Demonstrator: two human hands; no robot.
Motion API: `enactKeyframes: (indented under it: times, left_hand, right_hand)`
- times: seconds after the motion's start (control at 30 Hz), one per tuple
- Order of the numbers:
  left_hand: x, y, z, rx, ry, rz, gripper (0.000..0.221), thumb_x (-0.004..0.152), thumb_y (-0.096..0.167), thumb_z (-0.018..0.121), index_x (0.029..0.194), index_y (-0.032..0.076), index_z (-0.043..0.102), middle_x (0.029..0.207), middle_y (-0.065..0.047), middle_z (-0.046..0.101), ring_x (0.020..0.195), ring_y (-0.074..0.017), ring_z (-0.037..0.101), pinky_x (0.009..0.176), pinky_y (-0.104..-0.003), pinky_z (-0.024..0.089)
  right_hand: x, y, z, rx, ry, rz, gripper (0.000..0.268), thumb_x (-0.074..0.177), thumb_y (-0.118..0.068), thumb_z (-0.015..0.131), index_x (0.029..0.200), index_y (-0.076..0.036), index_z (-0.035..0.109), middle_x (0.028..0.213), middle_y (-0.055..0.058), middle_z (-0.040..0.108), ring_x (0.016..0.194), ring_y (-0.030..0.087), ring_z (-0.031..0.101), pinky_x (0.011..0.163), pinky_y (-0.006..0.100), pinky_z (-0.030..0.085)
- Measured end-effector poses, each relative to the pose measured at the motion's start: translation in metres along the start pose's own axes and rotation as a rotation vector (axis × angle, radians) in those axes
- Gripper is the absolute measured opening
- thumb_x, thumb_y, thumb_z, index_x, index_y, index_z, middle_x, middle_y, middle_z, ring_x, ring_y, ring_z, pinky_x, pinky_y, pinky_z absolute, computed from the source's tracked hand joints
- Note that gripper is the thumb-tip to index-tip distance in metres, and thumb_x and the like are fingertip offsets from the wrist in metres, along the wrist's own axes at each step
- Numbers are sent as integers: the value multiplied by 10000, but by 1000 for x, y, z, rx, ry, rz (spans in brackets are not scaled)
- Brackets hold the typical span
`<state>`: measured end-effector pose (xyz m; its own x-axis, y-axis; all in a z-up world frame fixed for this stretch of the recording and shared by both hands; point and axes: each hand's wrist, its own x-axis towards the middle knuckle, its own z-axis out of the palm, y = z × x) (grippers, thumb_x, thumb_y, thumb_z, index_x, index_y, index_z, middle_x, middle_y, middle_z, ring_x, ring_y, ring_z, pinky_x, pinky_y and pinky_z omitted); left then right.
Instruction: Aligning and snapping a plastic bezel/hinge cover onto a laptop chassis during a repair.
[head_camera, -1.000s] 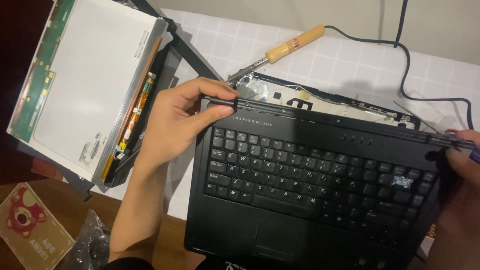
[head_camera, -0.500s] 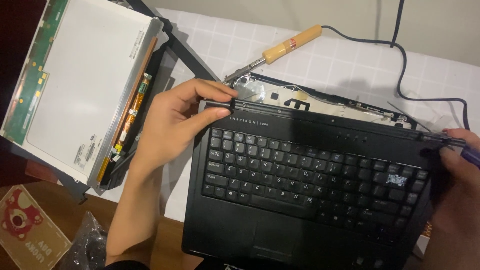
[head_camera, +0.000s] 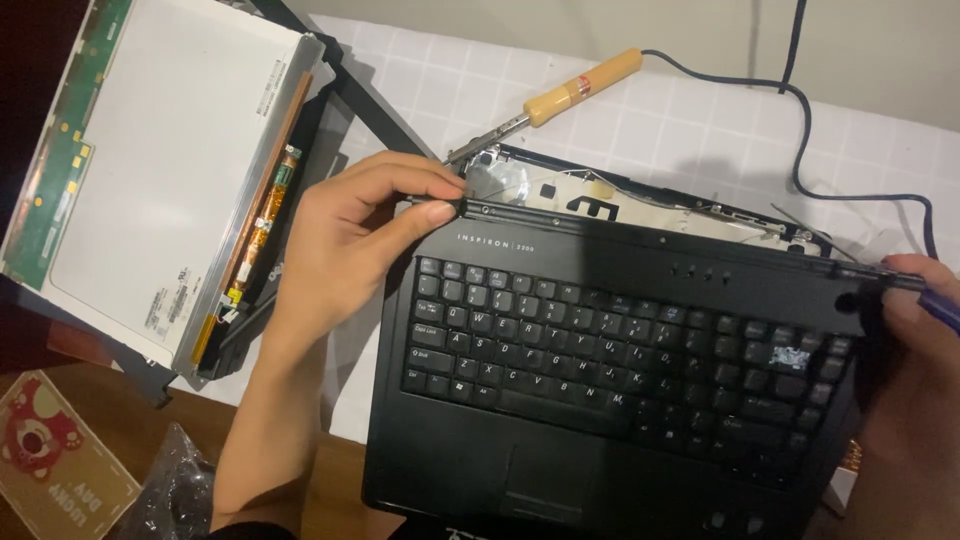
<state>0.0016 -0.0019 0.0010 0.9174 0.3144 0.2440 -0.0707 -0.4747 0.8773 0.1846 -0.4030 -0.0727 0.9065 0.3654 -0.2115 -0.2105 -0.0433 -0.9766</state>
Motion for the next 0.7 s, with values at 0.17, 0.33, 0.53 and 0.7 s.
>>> enactKeyframes:
  times: [0.17, 0.33, 0.53, 0.7]
  left_hand:
    - [-1, 0, 0, -19, 3, -7, 116, 1007, 117, 665, 1094, 67, 724, 1123, -94, 736, 1117, -214, 702, 1017, -330, 561]
    - [-1, 0, -2, -11, -16, -4, 137, 994, 142, 687, 1101, 67, 725, 1131, -97, 739, 1121, -211, 701, 978, -307, 562]
    - [-1, -2, 2, -59, -25, 14, 184, 952, 79, 741, 1127, 37, 700, 1159, -123, 711, 1142, -231, 684, 1044, -330, 555]
    - [1, -2, 1, -25, -37, 41, 121, 987, 76, 702, 1096, 25, 716, 1129, -131, 725, 1120, -245, 699, 1036, -340, 568]
  right_hand:
    - [1, 2, 6, -25, 215, 68, 414, 920, -365, 672, 1316, -254, 621, 1132, -71, 665, 997, 78, 671, 807, 235, 556]
    - [1, 3, 2, 23, 105, -25, 345, 970, -296, 650, 1304, -210, 632, 1113, -52, 667, 984, 93, 671, 827, 219, 561]
    - [-2, -13, 20, 59, 174, 1, 377, 815, -248, 694, 1187, -205, 658, 1000, -63, 651, 852, 74, 660, 716, 175, 522]
    - [-3, -15, 21, -4, 252, 5, 370, 835, -313, 703, 1181, -181, 695, 999, -94, 666, 904, 67, 672, 794, 168, 544]
